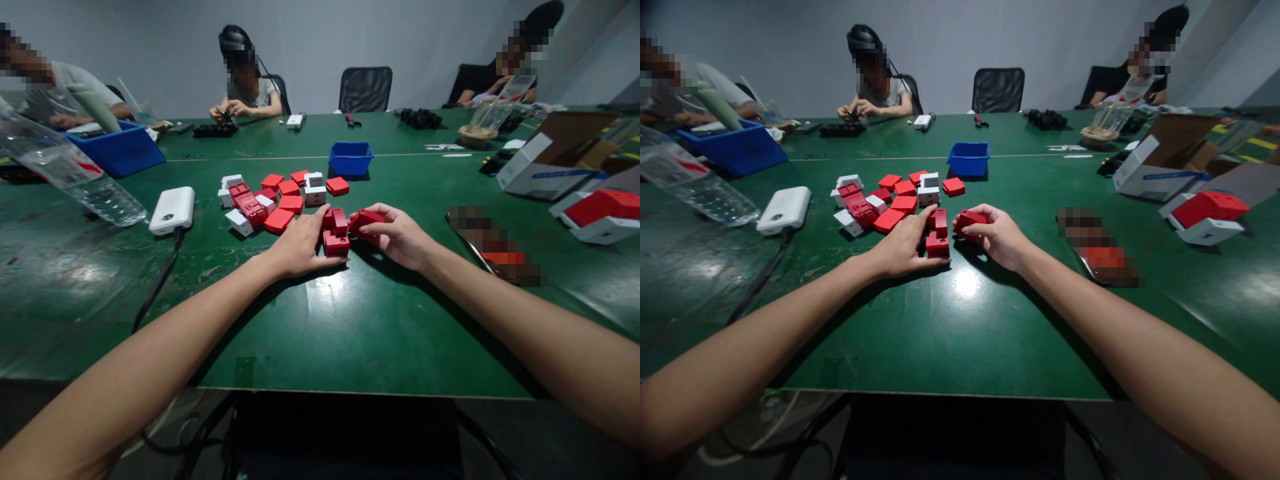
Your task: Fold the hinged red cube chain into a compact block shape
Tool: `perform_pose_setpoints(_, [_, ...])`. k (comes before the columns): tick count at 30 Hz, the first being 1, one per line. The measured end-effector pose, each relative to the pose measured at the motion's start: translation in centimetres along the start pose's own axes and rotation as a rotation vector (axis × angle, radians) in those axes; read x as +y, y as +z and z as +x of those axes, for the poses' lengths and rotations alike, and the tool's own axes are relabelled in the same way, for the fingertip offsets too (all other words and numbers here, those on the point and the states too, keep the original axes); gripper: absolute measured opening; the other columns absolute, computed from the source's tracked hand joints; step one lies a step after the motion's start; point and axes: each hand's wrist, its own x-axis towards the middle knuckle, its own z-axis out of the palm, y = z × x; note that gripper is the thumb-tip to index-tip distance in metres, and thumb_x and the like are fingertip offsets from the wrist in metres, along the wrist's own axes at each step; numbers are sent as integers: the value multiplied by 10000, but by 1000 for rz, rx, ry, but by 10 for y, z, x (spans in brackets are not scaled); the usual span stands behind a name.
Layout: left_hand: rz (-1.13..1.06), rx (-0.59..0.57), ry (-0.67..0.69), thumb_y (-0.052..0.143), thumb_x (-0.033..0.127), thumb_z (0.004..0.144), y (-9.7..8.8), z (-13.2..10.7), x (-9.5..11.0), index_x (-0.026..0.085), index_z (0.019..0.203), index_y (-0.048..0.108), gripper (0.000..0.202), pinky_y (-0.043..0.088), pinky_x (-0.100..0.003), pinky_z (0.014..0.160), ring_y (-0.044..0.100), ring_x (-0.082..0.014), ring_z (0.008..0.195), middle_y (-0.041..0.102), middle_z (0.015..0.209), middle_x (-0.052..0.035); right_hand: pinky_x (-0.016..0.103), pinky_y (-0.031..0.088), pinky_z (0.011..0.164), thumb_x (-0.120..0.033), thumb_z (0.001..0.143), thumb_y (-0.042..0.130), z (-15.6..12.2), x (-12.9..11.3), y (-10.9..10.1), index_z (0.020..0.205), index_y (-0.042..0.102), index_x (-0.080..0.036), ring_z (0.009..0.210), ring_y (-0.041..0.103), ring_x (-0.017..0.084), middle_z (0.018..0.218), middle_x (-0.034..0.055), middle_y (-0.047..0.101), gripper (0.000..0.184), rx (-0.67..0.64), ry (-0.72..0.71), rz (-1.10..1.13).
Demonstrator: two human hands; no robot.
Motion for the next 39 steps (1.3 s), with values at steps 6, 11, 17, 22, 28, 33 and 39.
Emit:
perform_pose_setpoints(6, [3, -12, -6, 652, 691, 744, -1, 0, 1, 68, 1525, 211, 1092, 415, -547, 1047, 533, -406, 1246, 491, 1434, -269, 312, 585, 670, -105, 573, 853, -3, 1, 2, 761, 549, -192, 734, 715, 170, 820, 7, 732, 368, 2, 22, -13])
perform_pose_setpoints(11, [4, -2, 4, 655, 689, 747, 0, 0, 0, 90, 1526, 211, 1078, 416, -551, 1043, 537, -401, 1244, 499, 1427, -258, 286, 584, 610, -85, 630, 802, -2, 1, 3, 867, 581, -196, 709, 710, 166, 818, 12, 731, 341, 28, 22, 15])
perform_pose_setpoints(17, [8, -5, 5, 653, 686, 750, -1, 0, 0, 87, 1530, 202, 1082, 418, -550, 1041, 539, -401, 1239, 486, 1438, -267, 266, 620, 749, -92, 742, 679, 2, -1, 4, 875, 683, -156, 803, 703, 155, 875, 62, 733, 148, 61, 79, 102])
perform_pose_setpoints(22, [12, -8, 2, 653, 682, 754, -2, 0, 1, 87, 1526, 217, 1069, 413, -547, 1050, 539, -399, 1244, 484, 1441, -266, 323, 641, 786, -216, 866, 614, 3, -4, 5, 867, 707, -174, 878, 694, 185, 929, 66, 747, 102, 117, 157, 177])
perform_pose_setpoints(28, [2, -7, 0, 664, 682, 748, -2, 0, 1, 88, 1525, 216, 1076, 410, -540, 1057, 535, -397, 1253, 473, 1452, -267, 284, 608, 851, -234, 811, 753, 3, 0, 1, 920, 729, -182, 856, 687, 142, 936, 44, 740, 123, -40, 60, 81])
perform_pose_setpoints(33, [-14, 6, 9, 666, 675, 751, -1, 0, 0, 111, 1526, 225, 1055, 408, -562, 1055, 534, -400, 1258, 469, 1460, -262, 316, 574, 856, -324, 677, 880, 3, 4, -2, 903, 720, -191, 832, 676, 142, 880, 19, 720, 307, -53, -8, 33])
perform_pose_setpoints(39, [-8, -4, 0, 657, 681, 750, -2, 0, 1, 94, 1528, 218, 1069, 408, -550, 1065, 534, -401, 1261, 484, 1445, -261, 288, 525, 737, -311, 635, 895, -3, 0, 2, 948, 710, -184, 816, 648, 139, 923, 24, 709, 385, -23, -36, -53])
